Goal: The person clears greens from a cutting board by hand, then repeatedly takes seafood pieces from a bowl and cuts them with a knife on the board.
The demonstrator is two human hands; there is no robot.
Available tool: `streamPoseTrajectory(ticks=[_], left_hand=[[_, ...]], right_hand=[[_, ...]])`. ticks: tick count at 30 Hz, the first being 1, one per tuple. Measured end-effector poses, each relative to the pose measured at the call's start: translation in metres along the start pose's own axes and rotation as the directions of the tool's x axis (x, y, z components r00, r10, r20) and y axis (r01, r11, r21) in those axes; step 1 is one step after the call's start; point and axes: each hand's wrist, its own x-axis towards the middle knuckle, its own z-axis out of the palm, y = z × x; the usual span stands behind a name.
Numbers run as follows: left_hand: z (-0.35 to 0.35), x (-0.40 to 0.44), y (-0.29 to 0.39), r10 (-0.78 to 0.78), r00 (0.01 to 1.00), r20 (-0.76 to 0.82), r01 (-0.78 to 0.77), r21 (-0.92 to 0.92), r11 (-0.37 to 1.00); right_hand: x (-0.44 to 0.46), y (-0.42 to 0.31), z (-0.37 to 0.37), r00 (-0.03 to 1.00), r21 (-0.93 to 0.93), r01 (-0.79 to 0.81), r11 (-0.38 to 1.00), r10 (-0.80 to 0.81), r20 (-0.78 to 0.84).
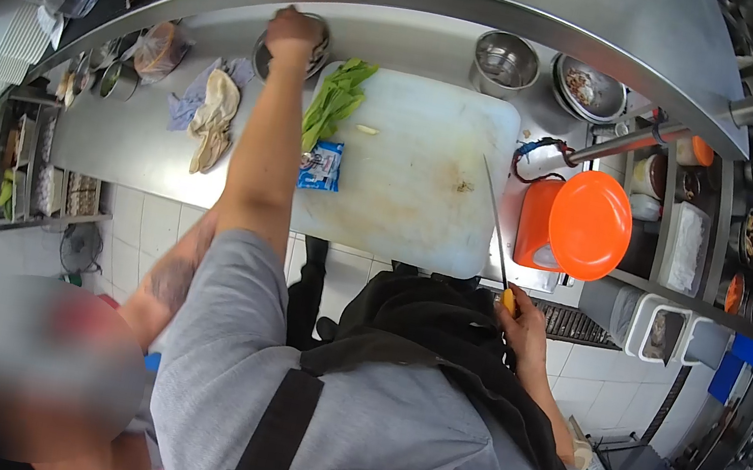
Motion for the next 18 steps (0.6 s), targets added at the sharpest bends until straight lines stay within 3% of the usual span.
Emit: streamPoseTrajectory(ticks=[1,2,4,5,7,14,16,18], left_hand=[[-0.008,0.004,-0.025,-0.055,0.998,-0.027,0.058,0.141,0.988],[-0.014,0.005,-0.043,-0.07,0.997,-0.032,0.074,0.147,0.986],[-0.02,0.004,-0.07,-0.203,0.943,0.264,0.152,0.199,0.968],[-0.008,0.013,-0.086,-0.215,0.941,0.262,0.164,0.202,0.966],[0.028,0.038,-0.109,-0.228,0.853,0.469,0.102,0.279,0.955],[0.03,0.035,-0.046,-0.124,0.929,0.348,0.14,-0.022,0.99],[0.024,0.027,-0.016,0.082,0.968,0.238,-0.088,0.018,0.996],[0.052,0.033,-0.003,0.123,0.954,0.273,-0.1,-0.095,0.99]], right_hand=[[0.003,0.005,0.0,1.0,-0.003,-0.005,1.0,0.005,0.005],[0.004,0.006,0.0,1.0,-0.008,0.005,1.0,-0.005,0.018],[0.004,0.007,-0.002,1.0,0.051,0.009,0.999,-0.01,0.009],[0.004,0.007,-0.003,1.0,0.045,0.015,0.999,-0.015,0.019],[0.004,0.005,-0.006,0.999,0.013,0.046,0.999,-0.046,-0.002],[0.005,-0.006,-0.016,0.999,0.03,-0.015,0.999,0.013,0.038],[0.006,-0.002,-0.016,0.999,-0.002,0.04,0.999,-0.04,0.012],[0.006,-0.002,-0.016,0.999,-0.014,0.035,0.999,-0.035,0.001]])
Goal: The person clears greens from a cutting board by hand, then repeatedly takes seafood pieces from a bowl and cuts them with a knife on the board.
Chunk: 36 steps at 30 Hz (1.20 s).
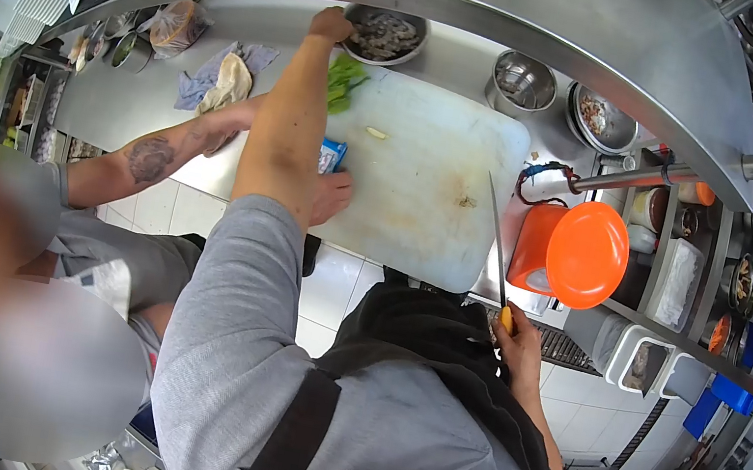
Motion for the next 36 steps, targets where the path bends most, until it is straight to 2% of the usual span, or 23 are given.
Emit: streamPoseTrajectory(ticks=[1,2,4,6,8,9,11,12,14,16,18,22,23,24,26,27,28,30,32,35,36], left_hand=[[0.014,0.008,0.003,0.038,0.999,0.038,-0.034,-0.101,0.994],[0.009,-0.002,0.018,0.043,0.998,0.038,-0.039,-0.102,0.994],[-0.01,-0.036,0.055,0.007,0.985,0.172,0.034,-0.237,0.971],[-0.005,-0.038,0.067,0.006,0.978,0.206,0.042,-0.227,0.973],[0.002,-0.049,0.077,0.124,0.985,-0.12,-0.11,0.115,0.987],[-0.002,-0.059,0.086,0.127,0.985,-0.119,-0.113,0.121,0.986],[-0.007,-0.076,0.108,0.311,0.949,-0.048,-0.301,0.141,0.943],[-0.002,-0.08,0.116,0.315,0.948,-0.041,-0.306,0.142,0.941],[0.009,-0.088,0.124,0.266,0.94,0.215,-0.312,0.221,0.924],[0.019,-0.083,0.124,0.251,0.943,0.221,-0.299,0.226,0.927],[0.024,-0.079,0.124,0.195,0.969,0.15,-0.216,0.138,0.967],[0.023,-0.072,0.113,0.259,0.954,0.153,-0.279,0.127,0.952],[0.027,-0.068,0.106,0.278,0.956,0.096,-0.287,0.099,0.953],[0.013,-0.082,0.106,0.285,0.953,0.106,-0.295,0.1,0.95],[-0.012,-0.116,0.103,0.23,0.967,0.11,-0.186,-0.315,0.931],[-0.005,-0.129,0.096,0.243,0.968,0.069,-0.196,-0.399,0.896],[0.003,-0.145,0.089,0.247,0.965,0.086,-0.195,-0.392,0.899],[0.009,-0.192,0.076,0.362,0.907,0.214,-0.169,-0.604,0.779],[0.019,-0.242,0.067,0.432,0.877,0.21,-0.218,-0.628,0.747],[0.028,-0.3,0.064,0.377,0.907,0.188,-0.195,-0.607,0.771],[0.032,-0.315,0.064,0.292,0.932,0.217,-0.087,-0.646,0.759]], right_hand=[[0.001,0.004,0.002,1.0,-0.002,-0.003,1.0,0.003,0.008],[0.002,0.007,0.002,1.0,-0.004,-0.006,1.0,0.006,0.015],[0.002,0.003,0.001,1.0,0.008,-0.026,1.0,0.026,0.018],[0.001,0.001,0.0,0.999,-0.032,0.044,0.999,-0.044,-0.005],[0.0,-0.002,-0.002,0.999,-0.035,0.045,0.998,-0.045,-0.004],[0.001,-0.002,-0.002,0.999,-0.041,0.048,0.998,-0.048,-0.004],[0.003,0.003,0.001,0.998,-0.044,0.059,0.997,-0.059,-0.005],[0.003,0.006,0.001,0.997,-0.056,0.071,0.996,-0.071,-0.003],[0.002,0.003,-0.001,0.999,-0.058,0.04,0.998,-0.039,0.01],[0.003,0.007,0.001,0.999,-0.02,0.049,0.999,-0.049,0.0],[0.001,0.004,0.001,0.998,-0.022,0.054,0.998,-0.054,-0.014],[-0.007,-0.005,0.003,0.998,-0.018,0.052,0.998,-0.053,-0.045],[-0.008,-0.003,0.006,0.999,0.036,0.04,0.999,-0.039,-0.034],[-0.009,-0.003,0.008,0.999,0.042,0.029,0.999,-0.027,-0.037],[-0.012,-0.002,0.012,0.974,-0.102,0.222,0.97,-0.225,-0.013],[-0.012,-0.003,0.015,0.944,-0.152,0.324,0.934,-0.33,-0.015],[-0.013,-0.008,0.014,0.957,-0.135,0.288,0.948,-0.281,0.066],[-0.01,-0.003,0.024,0.938,-0.133,0.341,0.931,-0.328,0.111],[-0.009,-0.003,0.029,0.932,-0.111,0.358,0.927,-0.346,0.111],[-0.005,-0.002,0.035,0.933,-0.105,0.358,0.928,-0.352,0.077],[-0.003,-0.002,0.035,0.943,-0.119,0.332,0.936,-0.329,0.044]])
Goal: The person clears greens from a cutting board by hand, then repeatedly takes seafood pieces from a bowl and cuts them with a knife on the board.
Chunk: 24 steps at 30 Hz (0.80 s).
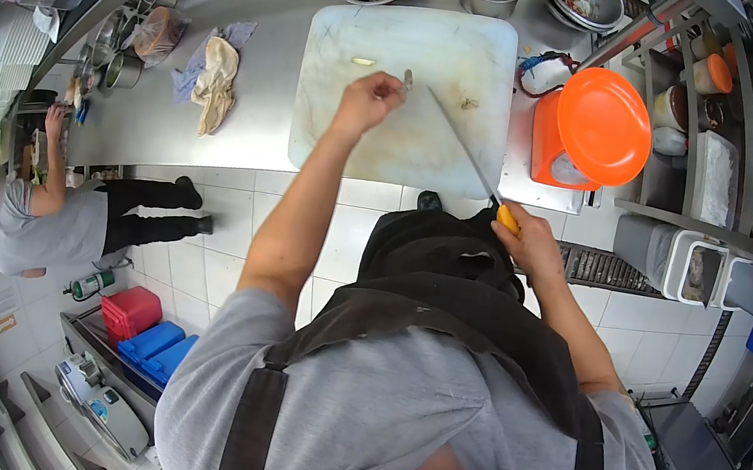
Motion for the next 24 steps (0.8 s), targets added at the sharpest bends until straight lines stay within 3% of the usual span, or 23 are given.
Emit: streamPoseTrajectory(ticks=[1,2,4,6,8,9,11,15,24], left_hand=[[0.009,-0.007,0.0,-0.088,0.996,-0.032,0.085,-0.078,0.993],[0.018,-0.011,0.0,-0.084,0.996,-0.037,0.081,-0.074,0.994],[0.038,-0.015,0.002,0.033,0.996,-0.086,-0.028,0.057,0.998],[0.054,-0.011,0.002,0.107,0.987,-0.118,-0.089,0.144,0.986],[0.063,-0.007,0.002,0.234,0.964,-0.126,-0.16,0.428,0.889],[0.064,-0.008,0.004,0.239,0.963,-0.121,-0.166,0.43,0.887],[0.065,-0.012,0.004,0.283,0.953,-0.109,-0.19,0.513,0.837],[0.064,-0.012,0.003,0.33,0.938,-0.107,-0.231,0.518,0.824],[0.073,-0.012,0.0,0.382,0.915,-0.131,-0.243,0.577,0.78]], right_hand=[[0.003,0.001,-0.002,0.995,0.082,-0.093,0.992,0.089,0.053],[0.004,0.006,0.001,0.995,0.085,-0.087,0.993,0.082,0.05],[0.006,0.016,0.009,0.999,0.132,-0.012,0.991,0.016,-0.033],[0.008,0.006,0.006,0.999,0.094,-0.032,0.995,0.033,-0.003],[0.009,-0.006,0.003,0.977,0.184,-0.198,0.963,0.178,0.118],[0.009,-0.001,0.007,0.99,0.19,-0.138,0.972,0.127,0.066],[0.008,-0.001,0.007,0.984,0.269,-0.176,0.947,0.159,0.086],[0.011,0.011,0.018,0.978,0.502,-0.208,0.839,0.164,0.131],[0.033,0.009,0.02,0.968,0.604,-0.238,0.761,0.134,0.212]])
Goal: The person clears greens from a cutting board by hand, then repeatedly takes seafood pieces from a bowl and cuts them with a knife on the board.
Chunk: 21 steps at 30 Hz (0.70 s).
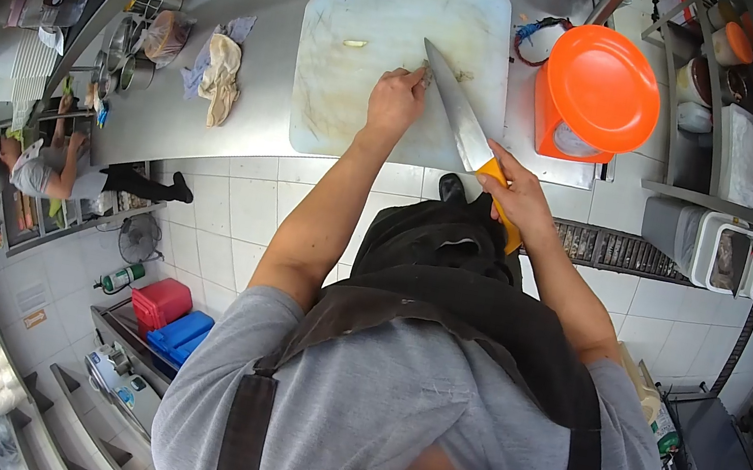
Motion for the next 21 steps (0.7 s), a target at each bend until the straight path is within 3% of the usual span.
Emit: streamPoseTrajectory(ticks=[12,21], left_hand=[[0.004,0.0,0.002,0.006,1.0,0.006,-0.007,0.019,1.0],[0.005,-0.002,0.007,-0.058,0.998,-0.02,0.056,-0.093,0.994]], right_hand=[[-0.005,0.004,-0.002,0.998,0.02,-0.042,0.999,0.041,0.051],[-0.03,0.014,-0.008,0.995,0.061,-0.046,0.997,0.041,0.087]])
